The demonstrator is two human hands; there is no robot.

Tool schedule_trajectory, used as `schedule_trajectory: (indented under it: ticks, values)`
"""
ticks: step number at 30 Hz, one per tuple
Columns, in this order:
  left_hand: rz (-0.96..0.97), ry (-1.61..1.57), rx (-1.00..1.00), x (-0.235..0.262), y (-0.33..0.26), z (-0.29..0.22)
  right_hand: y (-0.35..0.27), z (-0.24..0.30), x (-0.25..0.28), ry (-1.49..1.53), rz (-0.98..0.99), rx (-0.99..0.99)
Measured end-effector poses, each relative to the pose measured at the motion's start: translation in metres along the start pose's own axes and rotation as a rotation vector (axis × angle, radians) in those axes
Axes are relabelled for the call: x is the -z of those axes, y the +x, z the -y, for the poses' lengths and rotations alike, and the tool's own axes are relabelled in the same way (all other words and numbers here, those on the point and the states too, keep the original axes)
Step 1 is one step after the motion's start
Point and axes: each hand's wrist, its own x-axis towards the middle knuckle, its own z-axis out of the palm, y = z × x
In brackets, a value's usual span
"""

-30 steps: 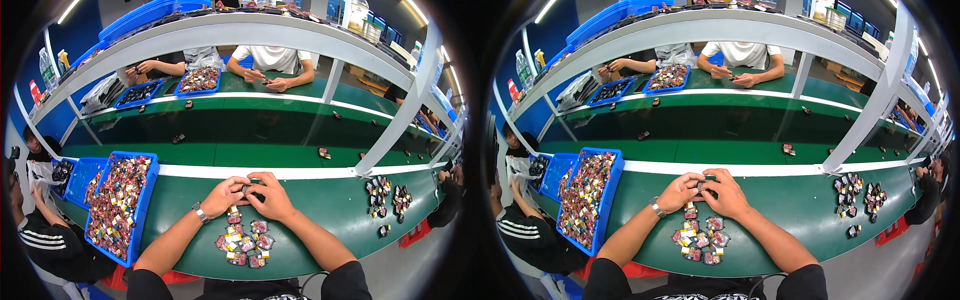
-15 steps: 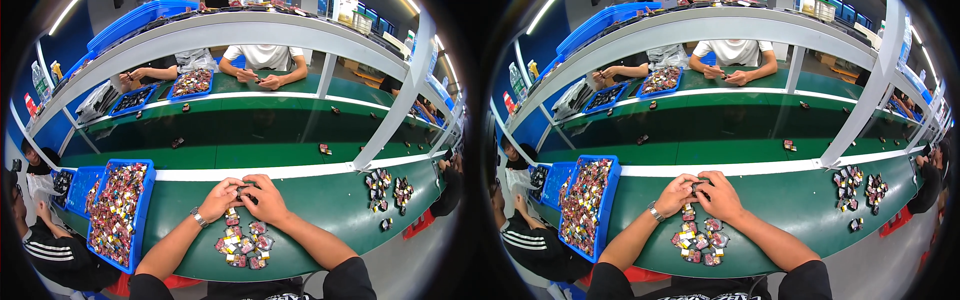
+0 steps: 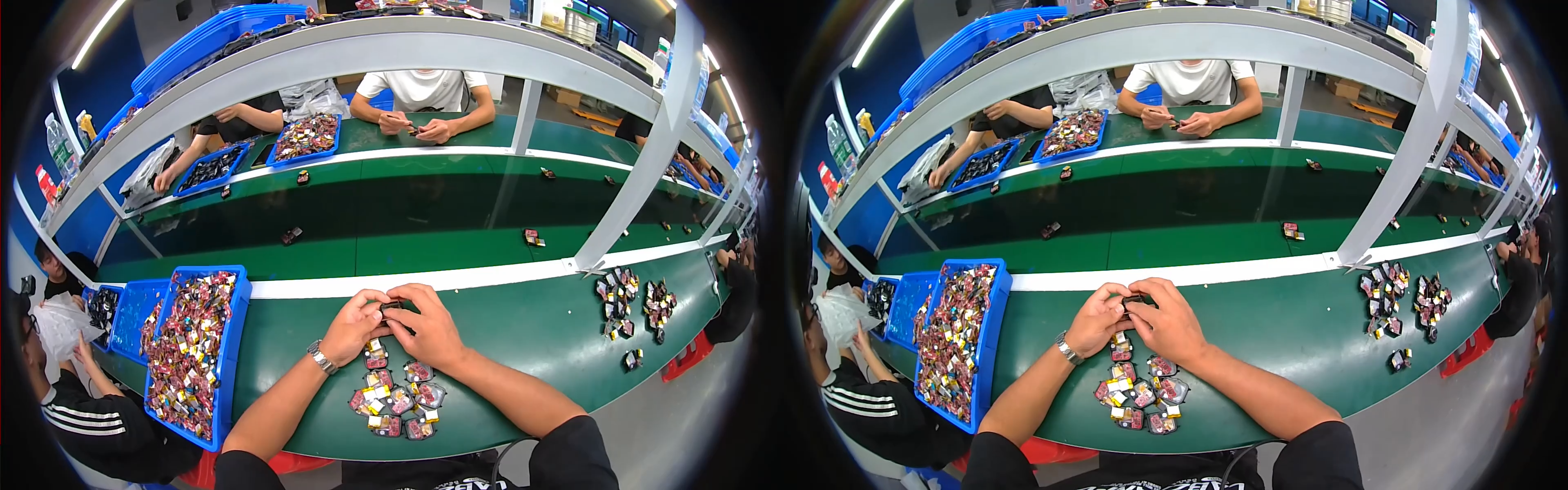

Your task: The person is sitting at a workbench assembling small plastic or electronic components from a pile in front of them, joining two pieces together and placing the finished unit aside.

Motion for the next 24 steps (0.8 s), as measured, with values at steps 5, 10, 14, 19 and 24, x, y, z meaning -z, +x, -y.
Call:
schedule_trajectory:
  ticks: [5, 10, 14, 19, 24]
  values:
    - [0.037, -0.077, -0.03, -0.0051, 0.0012, -0.0007, -0.0007, -0.0004, 0.0031, 0.041, -0.022, -0.024]
    - [0.059, -0.118, -0.045, 0.0008, 0.0019, 0.0044, 0.0003, 0.0008, 0.0017, 0.066, 0.0, -0.022]
    - [0.057, -0.152, -0.094, -0.0003, 0.0035, 0.0061, 0.0009, 0.0016, 0.0017, 0.072, -0.016, -0.049]
    - [0.064, -0.163, -0.096, -0.0021, 0.0037, 0.0048, -0.0017, 0.0009, 0.0009, 0.024, -0.049, -0.065]
    - [0.082, -0.161, -0.099, -0.0005, 0.0033, 0.0061, -0.0018, 0.0014, -0.0006, 0.114, -0.037, -0.128]
